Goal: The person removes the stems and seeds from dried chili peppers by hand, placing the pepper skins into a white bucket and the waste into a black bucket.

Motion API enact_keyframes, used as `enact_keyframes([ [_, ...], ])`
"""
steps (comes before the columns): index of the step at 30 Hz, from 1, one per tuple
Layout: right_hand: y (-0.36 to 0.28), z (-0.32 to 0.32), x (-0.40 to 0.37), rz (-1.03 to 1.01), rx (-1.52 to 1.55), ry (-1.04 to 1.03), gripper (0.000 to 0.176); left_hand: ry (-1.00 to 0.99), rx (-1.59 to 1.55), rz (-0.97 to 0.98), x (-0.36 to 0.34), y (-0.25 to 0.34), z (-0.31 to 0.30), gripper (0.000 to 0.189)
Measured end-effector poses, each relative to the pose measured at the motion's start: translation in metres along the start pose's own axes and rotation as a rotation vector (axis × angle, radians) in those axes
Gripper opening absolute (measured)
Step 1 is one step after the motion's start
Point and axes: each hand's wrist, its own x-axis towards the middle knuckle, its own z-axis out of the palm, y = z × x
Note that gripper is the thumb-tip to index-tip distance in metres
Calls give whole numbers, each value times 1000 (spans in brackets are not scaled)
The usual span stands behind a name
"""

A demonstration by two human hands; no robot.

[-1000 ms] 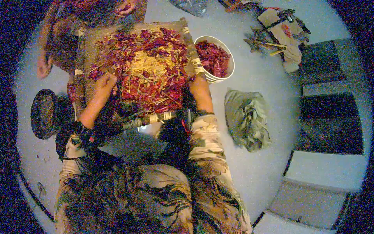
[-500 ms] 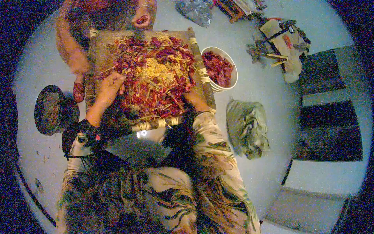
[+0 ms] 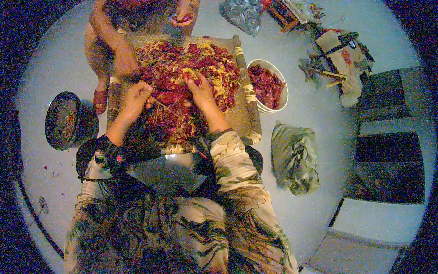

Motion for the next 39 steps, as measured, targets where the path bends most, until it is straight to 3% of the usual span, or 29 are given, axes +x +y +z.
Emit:
enact_keyframes([
  [2, -10, -8, -1, 8, 235, -206, 58, -6, -10, -6, 3, -6, -1, 15],
  [5, -9, -34, -9, -68, 342, -171, 52, 30, 165, 13, 3, -11, -3, 17],
  [6, -7, -44, -14, -88, 352, -145, 51, 69, 373, 95, 2, -10, -3, 18],
  [7, 0, -52, -19, -54, 221, -32, 46, 108, 582, 178, 0, -9, -5, 19],
  [8, 22, -69, -13, -51, -15, -63, 46, 146, 790, 261, -1, -7, -6, 21],
  [12, 128, -100, -10, -25, -625, -159, 48, 89, 934, 128, -6, 2, -3, 24],
  [15, 148, -68, -25, 45, -550, -213, 58, -34, 1075, 22, -6, -7, -2, 26],
  [17, 136, -44, -27, 72, -418, -195, 50, -169, 1140, -10, -5, -24, 0, 28],
  [20, 94, -13, -36, 184, -37, -126, 44, -219, 1185, 130, -14, -39, 4, 33],
  [21, 83, -11, -35, 195, 27, -168, 38, -256, 1113, 114, -5, -69, 4, 38],
  [24, 93, -6, -13, 43, 33, -174, 34, -280, 1197, 76, -8, -60, 7, 32],
  [27, 68, -5, -17, 43, 290, -181, 40, -195, 1150, 61, -8, -40, 9, 25],
  [30, 43, -7, -23, -2, 463, -231, 49, -57, 1076, 238, -3, -49, 6, 20],
  [32, 39, -11, -17, -54, 509, -293, 51, -15, 1029, 151, 0, -46, 9, 21],
  [36, 36, -32, -2, -139, 373, -210, 49, 103, 755, 57, -3, -12, 9, 20],
  [39, 30, -60, -7, -169, 253, -48, 38, 81, 519, 121, 7, -25, 2, 19],
])
